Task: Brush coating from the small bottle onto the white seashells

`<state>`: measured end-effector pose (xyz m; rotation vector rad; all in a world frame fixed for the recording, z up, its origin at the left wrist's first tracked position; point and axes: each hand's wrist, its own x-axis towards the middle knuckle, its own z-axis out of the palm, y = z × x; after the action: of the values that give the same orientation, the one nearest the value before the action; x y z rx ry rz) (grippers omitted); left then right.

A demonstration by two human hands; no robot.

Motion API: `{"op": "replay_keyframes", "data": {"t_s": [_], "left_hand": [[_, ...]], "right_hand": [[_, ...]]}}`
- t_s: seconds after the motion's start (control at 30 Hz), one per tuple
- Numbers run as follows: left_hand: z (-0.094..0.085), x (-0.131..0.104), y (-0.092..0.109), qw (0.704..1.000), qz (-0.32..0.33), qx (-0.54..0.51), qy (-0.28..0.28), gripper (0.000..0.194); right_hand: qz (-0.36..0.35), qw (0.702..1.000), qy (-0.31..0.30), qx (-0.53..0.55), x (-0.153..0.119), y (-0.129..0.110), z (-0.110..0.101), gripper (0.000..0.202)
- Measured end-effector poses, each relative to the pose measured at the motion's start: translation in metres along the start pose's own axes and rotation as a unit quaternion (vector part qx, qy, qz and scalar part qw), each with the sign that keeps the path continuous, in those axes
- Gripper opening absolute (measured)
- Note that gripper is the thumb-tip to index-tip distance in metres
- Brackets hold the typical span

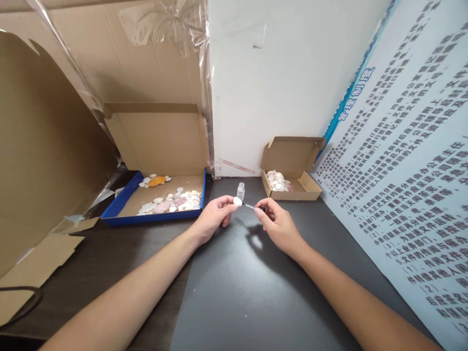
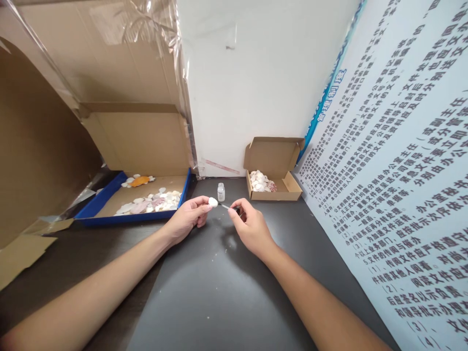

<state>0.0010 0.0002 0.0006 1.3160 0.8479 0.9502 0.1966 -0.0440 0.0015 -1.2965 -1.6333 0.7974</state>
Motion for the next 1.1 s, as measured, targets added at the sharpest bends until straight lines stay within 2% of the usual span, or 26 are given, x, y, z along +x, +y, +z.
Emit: {"op": "replay_keyframes", "data": {"t_s": [0.17, 0.33, 0.4, 0.5, 0.57, 0.63, 0.67, 0.7, 0.77, 0.9, 1.1], "left_hand": [[0.0, -0.001, 0.002, 1.0, 0.0, 0.009, 0.0, 0.024], [0.002, -0.001, 0.0, 1.0, 0.004, 0.027, 0.005, 0.022], [0.004, -0.002, 0.001, 0.999, 0.009, 0.039, 0.009, 0.017], [0.0, -0.005, 0.013, 0.997, 0.032, 0.065, 0.018, 0.007], [-0.011, -0.008, 0.028, 0.992, 0.07, 0.1, 0.027, 0.006], [-0.03, -0.009, 0.044, 0.956, 0.15, 0.248, 0.052, 0.012], [-0.041, -0.009, 0.051, 0.935, 0.161, 0.307, 0.079, 0.014], [-0.052, -0.009, 0.057, 0.915, 0.151, 0.357, 0.108, 0.013], [-0.072, -0.008, 0.063, 0.868, 0.09, 0.463, 0.156, 0.012], [-0.093, -0.006, 0.06, 0.84, 0.049, 0.514, 0.168, 0.012], [-0.101, 0.002, 0.041, 0.805, 0.02, 0.577, 0.14, 0.021]], "right_hand": [[-0.009, 0.997, -0.035, 0.068, -0.003, -0.005, 0.0, 0.022], [-0.005, 1.0, 0.017, -0.01, 0.0, -0.003, 0.0, 0.019], [-0.003, 1.0, 0.02, -0.023, 0.001, 0.0, 0.0, 0.019], [-0.003, 1.0, 0.007, -0.019, 0.0, 0.001, 0.0, 0.017], [-0.002, 1.0, 0.0, -0.018, -0.001, 0.002, 0.001, 0.016], [-0.002, 1.0, -0.007, -0.018, -0.001, 0.002, 0.001, 0.016], [-0.003, 1.0, -0.01, -0.018, -0.001, 0.001, 0.001, 0.015], [-0.004, 1.0, -0.013, -0.018, -0.002, 0.001, 0.001, 0.015], [-0.006, 1.0, -0.015, -0.019, -0.002, 0.0, 0.001, 0.015], [-0.005, 1.0, -0.014, -0.024, -0.002, -0.001, 0.001, 0.016], [-0.003, 1.0, -0.018, -0.017, -0.002, -0.001, 0.001, 0.017]]}}
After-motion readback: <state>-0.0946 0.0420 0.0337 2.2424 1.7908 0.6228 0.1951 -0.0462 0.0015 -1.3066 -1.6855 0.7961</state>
